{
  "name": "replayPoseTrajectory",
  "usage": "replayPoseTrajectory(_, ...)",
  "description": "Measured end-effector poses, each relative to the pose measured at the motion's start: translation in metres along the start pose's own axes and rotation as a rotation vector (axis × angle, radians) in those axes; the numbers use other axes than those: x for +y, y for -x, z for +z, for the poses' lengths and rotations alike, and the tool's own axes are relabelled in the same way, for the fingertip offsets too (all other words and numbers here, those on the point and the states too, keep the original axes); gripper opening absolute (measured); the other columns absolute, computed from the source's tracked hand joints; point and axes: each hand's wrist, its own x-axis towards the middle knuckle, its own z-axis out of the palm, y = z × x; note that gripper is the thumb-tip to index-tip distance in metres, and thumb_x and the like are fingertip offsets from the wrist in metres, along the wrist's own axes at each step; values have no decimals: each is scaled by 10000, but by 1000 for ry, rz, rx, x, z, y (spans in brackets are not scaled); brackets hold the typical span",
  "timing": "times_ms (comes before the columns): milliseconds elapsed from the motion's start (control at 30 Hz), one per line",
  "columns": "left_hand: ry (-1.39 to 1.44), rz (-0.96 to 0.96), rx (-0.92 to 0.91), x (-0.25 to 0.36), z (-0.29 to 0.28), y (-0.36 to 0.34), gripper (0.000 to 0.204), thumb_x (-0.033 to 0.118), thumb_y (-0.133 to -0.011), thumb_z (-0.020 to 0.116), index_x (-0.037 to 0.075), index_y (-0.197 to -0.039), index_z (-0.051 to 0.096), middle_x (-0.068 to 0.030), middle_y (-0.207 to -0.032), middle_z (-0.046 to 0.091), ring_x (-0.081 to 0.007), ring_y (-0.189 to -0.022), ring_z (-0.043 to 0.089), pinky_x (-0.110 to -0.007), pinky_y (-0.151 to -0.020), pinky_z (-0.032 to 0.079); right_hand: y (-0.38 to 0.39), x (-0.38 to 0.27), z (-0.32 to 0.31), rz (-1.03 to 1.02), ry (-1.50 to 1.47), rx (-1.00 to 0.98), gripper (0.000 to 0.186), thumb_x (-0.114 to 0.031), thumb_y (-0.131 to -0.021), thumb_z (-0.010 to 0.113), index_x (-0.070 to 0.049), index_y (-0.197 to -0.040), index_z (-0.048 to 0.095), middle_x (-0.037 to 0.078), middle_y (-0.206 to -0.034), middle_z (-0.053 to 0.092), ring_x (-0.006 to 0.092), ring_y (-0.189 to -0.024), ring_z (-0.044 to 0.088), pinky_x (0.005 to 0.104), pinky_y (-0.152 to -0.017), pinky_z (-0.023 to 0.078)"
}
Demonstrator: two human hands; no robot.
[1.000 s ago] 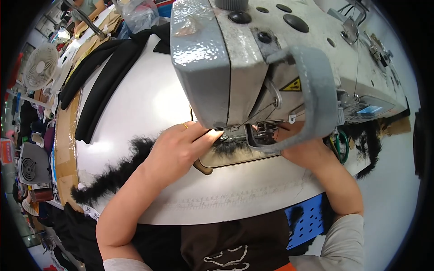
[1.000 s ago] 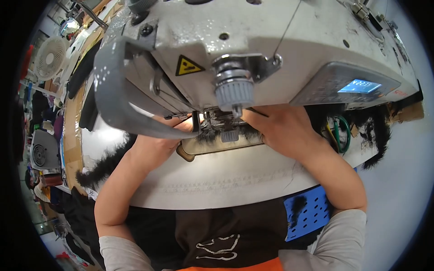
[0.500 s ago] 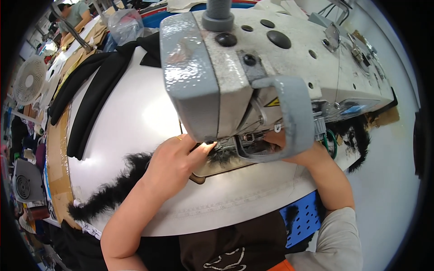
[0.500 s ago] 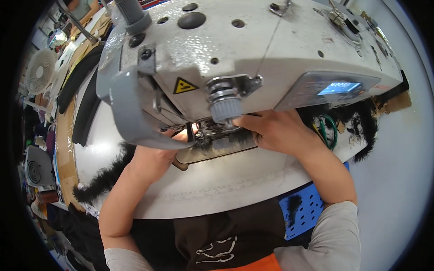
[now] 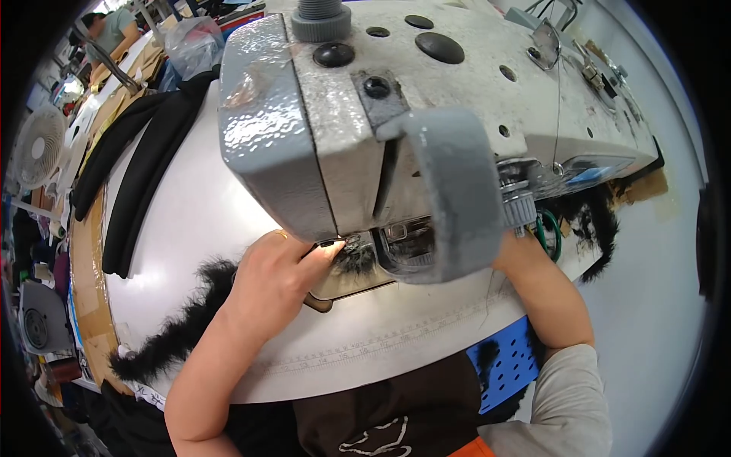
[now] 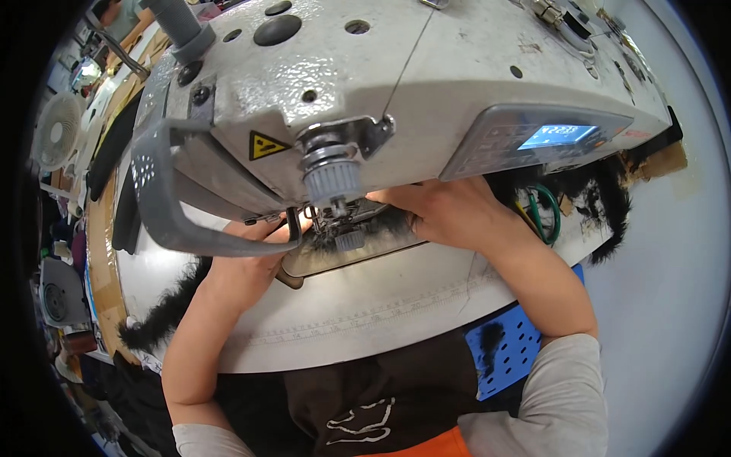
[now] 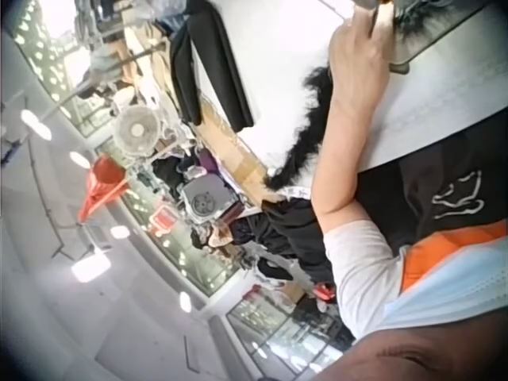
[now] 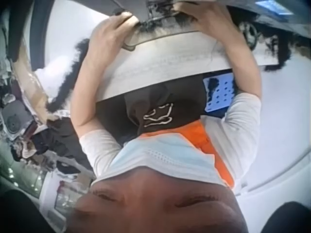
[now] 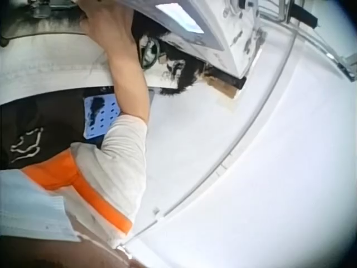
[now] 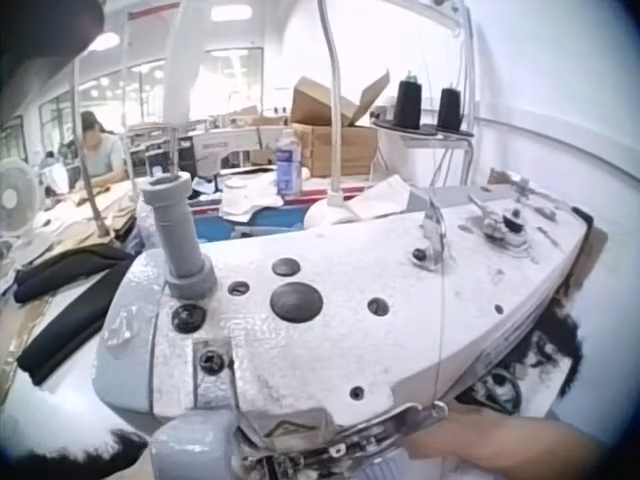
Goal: Sewing a black fur trim onto a black garment using an industrial sewing machine.
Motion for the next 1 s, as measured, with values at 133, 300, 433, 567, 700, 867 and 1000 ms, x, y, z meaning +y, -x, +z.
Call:
replayPoseTrajectory(133, 10, 6, 5, 1, 0, -3, 252, 46, -818, 704, 57, -1068, 736, -98, -897, 624, -298, -771, 624, -427, -658, 513, -2, -3, -4, -122, 194, 80, 626, 0, -675, 727, -260, -1243, 766, 49, -1218, 720, 312, -1160, 672, 480, -985, 526)
replayPoseTrajectory(300, -28, 11, -10, -2, 8, 3, 313, 27, -798, 679, 62, -1104, 738, -101, -805, 596, -301, -725, 599, -431, -663, 513, 1, -13, -6, -39, 210, -19, 624, -10, -689, 724, -252, -1264, 741, 56, -1225, 710, 318, -1167, 668, 471, -952, 540)
replayPoseTrajectory(433, -75, -97, -85, 5, -7, 9, 512, -85, -733, 696, 85, -1215, 727, -126, -1241, 714, -366, -1032, 688, -467, -843, 549, -11, -12, -5, -166, 99, 39, 528, -79, -736, 747, -198, -1249, 703, 59, -1227, 709, 350, -1178, 661, 501, -942, 541)
replayPoseTrajectory(567, -73, 18, -10, -4, 5, 3, 521, -46, -770, 656, 81, -1272, 717, -151, -1133, 730, -369, -1026, 699, -458, -840, 557, -8, -14, -3, -207, 128, 83, 469, -117, -749, 751, -108, -1213, 681, 77, -1233, 668, 337, -1250, 607, 484, -1035, 484)
replayPoseTrajectory(700, -43, 23, 59, 0, 9, -3, 443, -98, -759, 658, 54, -1167, 743, -155, -1113, 726, -373, -1014, 693, -440, -832, 557, 21, -43, -38, -212, 96, 206, 417, -201, -826, 777, -99, -1221, 687, 113, -1363, 624, 320, -1275, 589, 456, -1060, 483)
replayPoseTrajectory(867, -39, 11, 115, 6, 0, -2, 440, -107, -790, 668, 59, -1194, 719, -116, -905, 650, -328, -849, 649, -429, -743, 533, 94, -30, -72, 295, 201, 367, 397, -144, -914, 749, -28, -1280, 650, 196, -1231, 674, 369, -1144, 670, 447, -957, 560)
replayPoseTrajectory(1000, 46, -143, 137, 4, 6, -2, 250, -36, -918, 668, 45, -1153, 672, -154, -1039, 675, -393, -956, 682, -435, -786, 561, 127, -13, -92, 702, 195, 46, 592, -116, -873, 769, 24, -1411, 567, 230, -1068, 700, 380, -992, 715, 444, -859, 577)
